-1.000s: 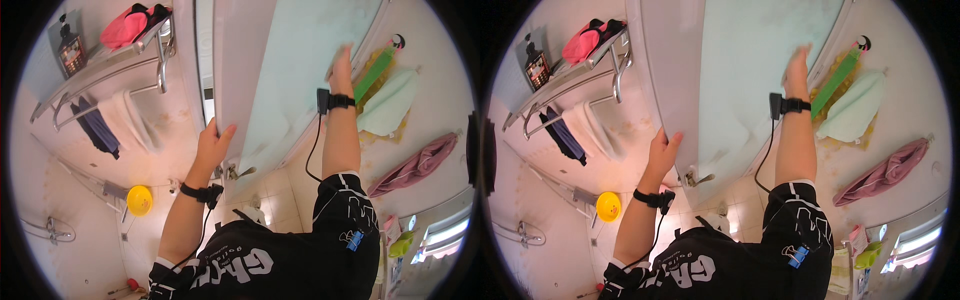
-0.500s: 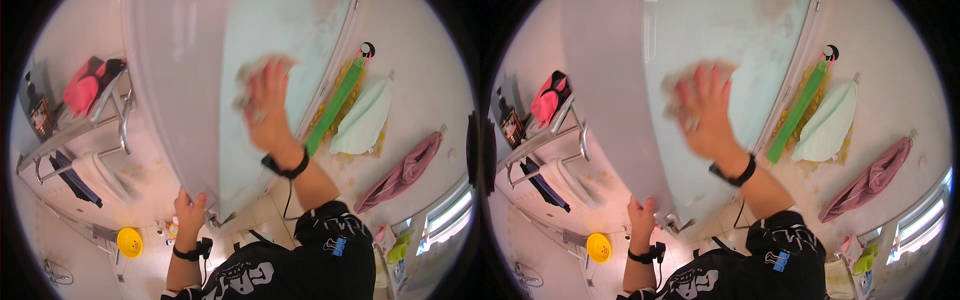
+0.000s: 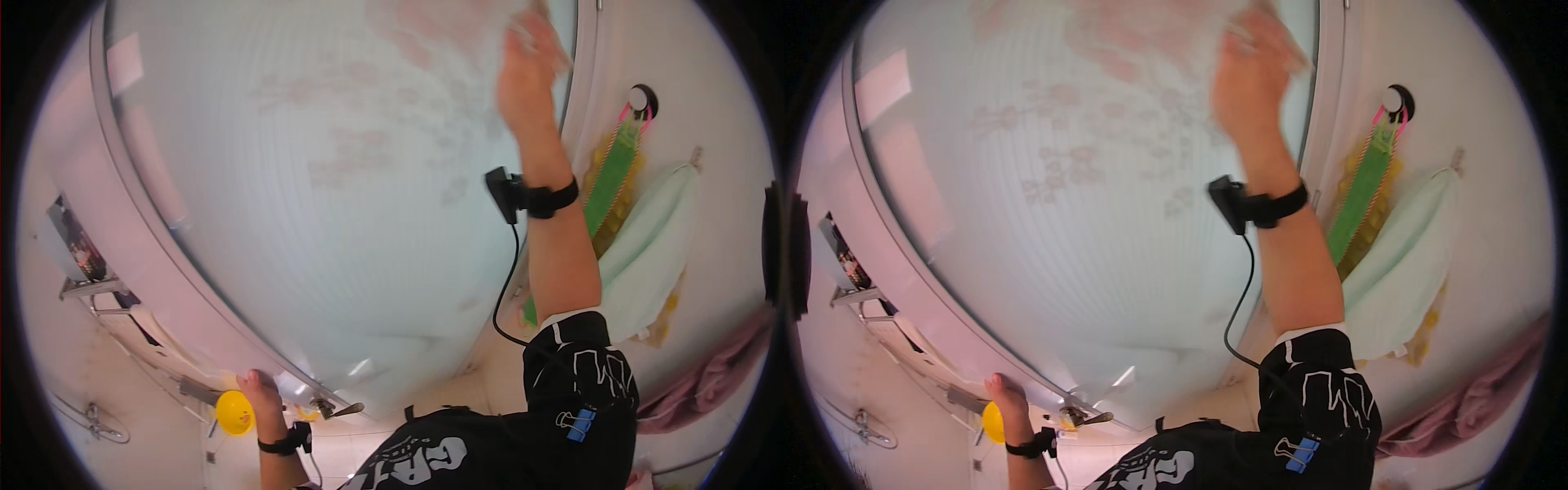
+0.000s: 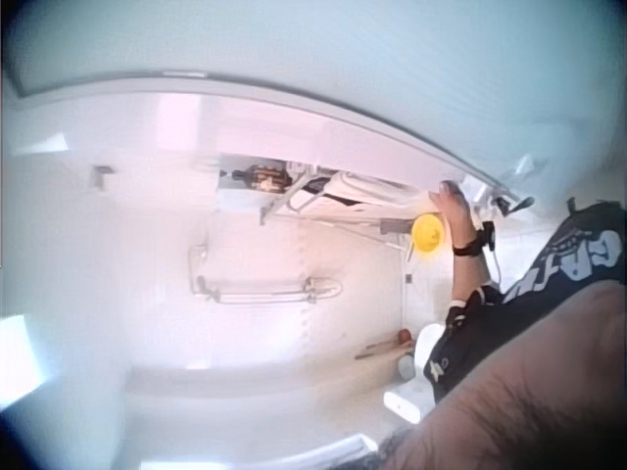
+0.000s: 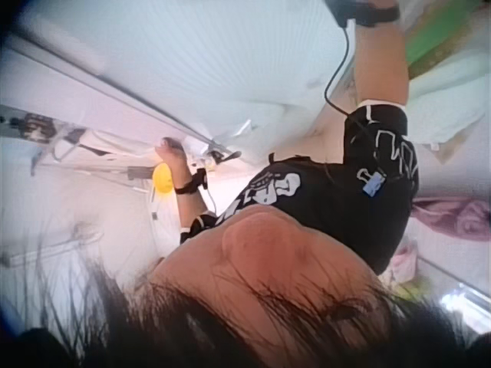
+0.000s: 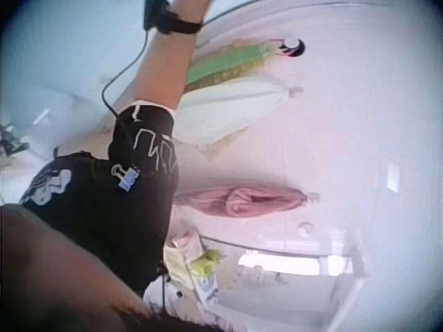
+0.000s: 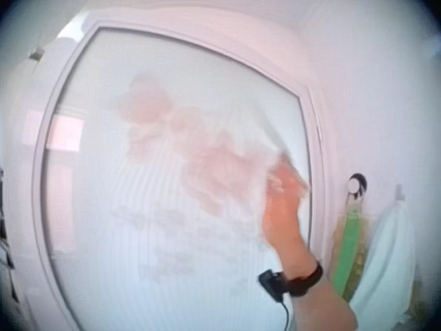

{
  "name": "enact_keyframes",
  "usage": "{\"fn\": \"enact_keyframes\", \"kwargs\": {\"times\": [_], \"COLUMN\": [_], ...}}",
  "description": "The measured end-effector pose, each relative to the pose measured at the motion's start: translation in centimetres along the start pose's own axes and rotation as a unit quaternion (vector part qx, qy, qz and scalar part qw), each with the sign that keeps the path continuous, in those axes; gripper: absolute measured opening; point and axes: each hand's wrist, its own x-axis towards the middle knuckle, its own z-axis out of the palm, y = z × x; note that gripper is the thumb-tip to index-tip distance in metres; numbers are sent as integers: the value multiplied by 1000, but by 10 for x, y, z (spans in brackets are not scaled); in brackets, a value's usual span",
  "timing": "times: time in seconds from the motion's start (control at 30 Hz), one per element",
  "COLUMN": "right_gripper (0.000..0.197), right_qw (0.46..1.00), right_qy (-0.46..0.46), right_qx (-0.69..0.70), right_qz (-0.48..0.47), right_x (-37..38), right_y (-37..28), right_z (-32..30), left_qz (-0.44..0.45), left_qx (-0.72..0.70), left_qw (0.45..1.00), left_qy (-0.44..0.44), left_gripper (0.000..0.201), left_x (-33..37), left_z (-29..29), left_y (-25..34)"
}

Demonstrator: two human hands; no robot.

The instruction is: The person cleans the glass door of a shower stall and the metal shower fixture using a cloth.

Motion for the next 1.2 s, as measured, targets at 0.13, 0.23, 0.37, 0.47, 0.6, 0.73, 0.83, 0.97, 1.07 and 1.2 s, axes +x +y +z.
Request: {"fn": "enact_keyframes", "kwargs": {"times": [0.13,0.23,0.37,0.47,0.6,0.73,0.83,0.97,1.07,1.2], "right_gripper": [48,48,44,46,55,69,63,61,57,59], "right_qw": [978,939,867,904,968,984,984,964,983,978], "right_qy": [-106,-188,-289,-227,-147,-90,-50,-142,-102,-154], "right_qx": [-15,124,182,111,-121,-150,-151,-129,-70,105], "right_qz": [-178,-262,-363,-344,-162,23,-77,-184,-136,-89], "right_x": [-47,-107,-149,-113,23,139,149,91,77,83], "right_y": [-174,-225,-202,-146,-18,49,-15,-230,-260,-313], "right_z": [39,41,22,1,-4,23,67,87,103,111], "left_qz": [-17,4,32,54,45,30,23,-34,15,2], "left_qx": [63,136,1,25,99,110,121,118,29,-34], "left_qw": [997,989,999,998,994,993,990,986,991,981], "left_qy": [39,61,-2,-10,25,-23,-64,-111,-133,-189], "left_gripper": [40,45,56,53,61,52,52,64,62,49], "left_x": [29,44,41,42,29,34,32,18,15,27], "left_z": [-41,-41,-18,-14,11,19,27,-1,30,24], "left_y": [-48,-54,-36,-29,2,0,5,24,33,41]}}
